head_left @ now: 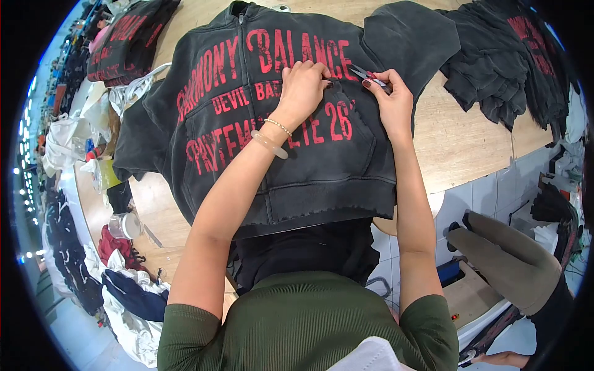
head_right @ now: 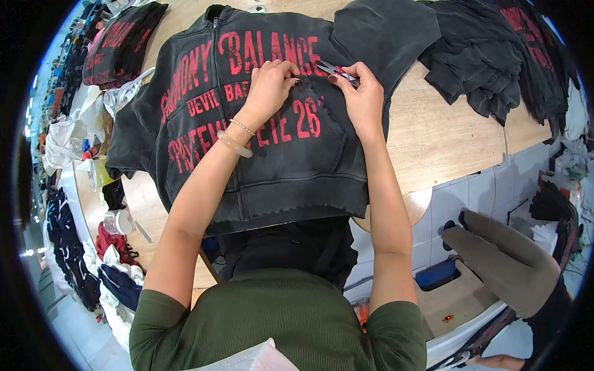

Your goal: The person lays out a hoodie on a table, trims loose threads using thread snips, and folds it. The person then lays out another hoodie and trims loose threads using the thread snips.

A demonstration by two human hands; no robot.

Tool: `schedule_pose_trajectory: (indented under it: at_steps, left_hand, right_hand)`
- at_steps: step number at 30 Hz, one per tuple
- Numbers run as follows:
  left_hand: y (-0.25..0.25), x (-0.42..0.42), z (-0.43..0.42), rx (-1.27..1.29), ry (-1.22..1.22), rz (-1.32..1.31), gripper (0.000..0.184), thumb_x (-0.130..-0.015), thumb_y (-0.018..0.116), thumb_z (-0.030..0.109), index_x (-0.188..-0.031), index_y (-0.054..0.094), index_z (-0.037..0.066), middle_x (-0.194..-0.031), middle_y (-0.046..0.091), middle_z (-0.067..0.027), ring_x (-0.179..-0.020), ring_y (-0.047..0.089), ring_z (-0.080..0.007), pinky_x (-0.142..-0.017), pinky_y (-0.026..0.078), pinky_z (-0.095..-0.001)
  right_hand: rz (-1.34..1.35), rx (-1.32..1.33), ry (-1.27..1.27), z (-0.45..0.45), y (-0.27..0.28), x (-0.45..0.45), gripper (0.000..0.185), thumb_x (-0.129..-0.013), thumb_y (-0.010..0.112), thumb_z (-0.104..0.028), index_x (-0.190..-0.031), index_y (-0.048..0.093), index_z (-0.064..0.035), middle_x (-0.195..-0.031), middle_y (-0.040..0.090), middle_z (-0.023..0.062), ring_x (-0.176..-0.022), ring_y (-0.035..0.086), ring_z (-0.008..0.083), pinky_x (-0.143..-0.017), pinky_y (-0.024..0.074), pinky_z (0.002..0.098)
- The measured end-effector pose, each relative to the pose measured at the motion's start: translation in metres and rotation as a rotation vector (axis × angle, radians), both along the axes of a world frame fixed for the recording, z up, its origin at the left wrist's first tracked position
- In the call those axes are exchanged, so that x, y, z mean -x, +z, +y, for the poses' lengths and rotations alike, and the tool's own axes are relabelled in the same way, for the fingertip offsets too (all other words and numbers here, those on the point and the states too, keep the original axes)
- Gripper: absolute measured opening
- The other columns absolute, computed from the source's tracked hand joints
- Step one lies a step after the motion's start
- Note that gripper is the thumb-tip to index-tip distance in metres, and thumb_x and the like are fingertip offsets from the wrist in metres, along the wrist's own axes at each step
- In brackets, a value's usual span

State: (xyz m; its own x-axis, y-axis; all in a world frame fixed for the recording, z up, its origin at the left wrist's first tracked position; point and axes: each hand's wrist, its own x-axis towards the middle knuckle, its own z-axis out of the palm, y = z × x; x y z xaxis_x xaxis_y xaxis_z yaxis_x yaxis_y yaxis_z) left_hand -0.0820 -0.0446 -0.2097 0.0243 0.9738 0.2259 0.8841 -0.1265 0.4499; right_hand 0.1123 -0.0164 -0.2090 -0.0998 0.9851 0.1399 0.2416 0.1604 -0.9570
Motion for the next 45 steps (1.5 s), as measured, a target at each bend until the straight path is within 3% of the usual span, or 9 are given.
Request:
schedule_pose_trajectory:
  at_steps: [4,7,11,14,15,17,23,28,45]
  left_hand:
    - [0.0,0.002,-0.001,-0.127,-0.003,-0.041,0.012,-0.08,0.068,0.006,-0.091,0.063,0.005,-0.082,0.06,-0.0066,-0.084,0.059,-0.0231,-0.079,0.044,-0.0364]
    - [0.023,0.005,0.001,0.101,-0.006,-0.566,0.012,-0.086,0.062,0.0,-0.098,0.062,-0.001,-0.082,0.065,-0.0069,-0.077,0.062,-0.0124,-0.074,0.049,-0.0256]
    - [0.042,0.008,0.002,0.142,-0.031,-0.743,0.012,-0.09,0.059,0.001,-0.1,0.06,-0.005,-0.086,0.063,-0.0016,-0.082,0.057,-0.0069,-0.077,0.048,-0.0222]
    - [0.042,0.007,0.0,0.074,-0.04,-0.899,0.01,-0.088,0.062,0.002,-0.095,0.062,-0.005,-0.079,0.065,-0.0048,-0.075,0.058,-0.0082,-0.072,0.048,-0.0248]
    - [0.044,0.007,-0.001,0.072,-0.039,-0.897,0.01,-0.088,0.062,0.002,-0.095,0.062,-0.005,-0.079,0.065,-0.0048,-0.075,0.058,-0.0082,-0.072,0.048,-0.0248]
    - [0.047,0.006,-0.004,0.071,-0.013,-0.964,0.009,-0.089,0.061,0.002,-0.094,0.062,-0.006,-0.08,0.063,-0.0024,-0.077,0.056,-0.0067,-0.072,0.047,-0.0226]
    - [0.054,0.004,-0.013,0.153,0.029,-1.205,0.011,-0.091,0.059,0.002,-0.101,0.062,-0.001,-0.093,0.062,0.0014,-0.088,0.056,-0.0053,-0.083,0.045,-0.0193]
    - [0.056,0.003,-0.018,0.104,-0.008,-1.306,0.009,-0.09,0.06,0.0,-0.099,0.062,0.0,-0.092,0.06,0.0023,-0.086,0.054,-0.0043,-0.081,0.044,-0.0186]
    - [0.053,-0.001,-0.021,-0.008,-0.05,-1.263,0.008,-0.087,0.062,-0.003,-0.095,0.062,-0.001,-0.087,0.059,0.0034,-0.082,0.053,-0.0036,-0.076,0.044,-0.018]
  right_hand:
    - [0.053,0.037,0.004,-0.005,0.01,0.001,0.018,-0.083,0.072,-0.011,-0.089,0.06,0.0012,-0.089,0.068,0.0066,-0.082,0.059,0.0069,-0.074,0.0478,0.0236]
    - [0.04,-0.032,0.069,-0.005,0.016,0.01,0.023,-0.081,0.074,-0.01,-0.099,0.063,0.0004,-0.09,0.067,0.0044,-0.08,0.058,0.0068,-0.073,0.0474,0.0225]
    - [0.153,-0.086,0.177,-0.002,0.034,0.033,0.019,-0.082,0.072,-0.009,-0.099,0.067,-0.001,-0.087,0.068,0.0013,-0.075,0.056,0.0042,-0.069,0.047,0.0208]
    - [0.108,-0.075,0.155,0.009,0.039,0.044,0.017,-0.086,0.066,-0.002,-0.103,0.066,0.0021,-0.084,0.067,0.0,-0.076,0.056,0.0038,-0.071,0.0462,0.0177]
    - [0.313,-0.046,0.133,0.009,0.045,0.049,0.013,-0.088,0.066,-0.007,-0.099,0.066,0.0014,-0.076,0.063,-0.0017,-0.067,0.052,0.0029,-0.062,0.0429,0.018]
    - [0.402,0.011,0.09,0.01,0.054,0.046,0.013,-0.089,0.065,-0.007,-0.097,0.064,0.003,-0.08,0.065,0.001,-0.072,0.055,0.0036,-0.066,0.0441,0.0189]
    - [0.301,-0.114,-0.009,-0.005,0.056,0.023,0.017,-0.09,0.066,-0.014,-0.089,0.058,0.0016,-0.084,0.064,0.0016,-0.079,0.056,0.0052,-0.073,0.0447,0.0199]
    - [0.147,-0.099,0.035,-0.019,0.05,0.016,0.012,-0.084,0.069,-0.003,-0.086,0.058,0.0024,-0.083,0.064,0.0019,-0.079,0.055,0.0042,-0.074,0.046,0.0204]
    - [0.147,-0.143,0.045,-0.014,0.059,0.021,0.018,-0.079,0.074,-0.003,-0.086,0.058,0.0029,-0.081,0.065,0.0038,-0.074,0.055,0.0069,-0.07,0.0465,0.0231]
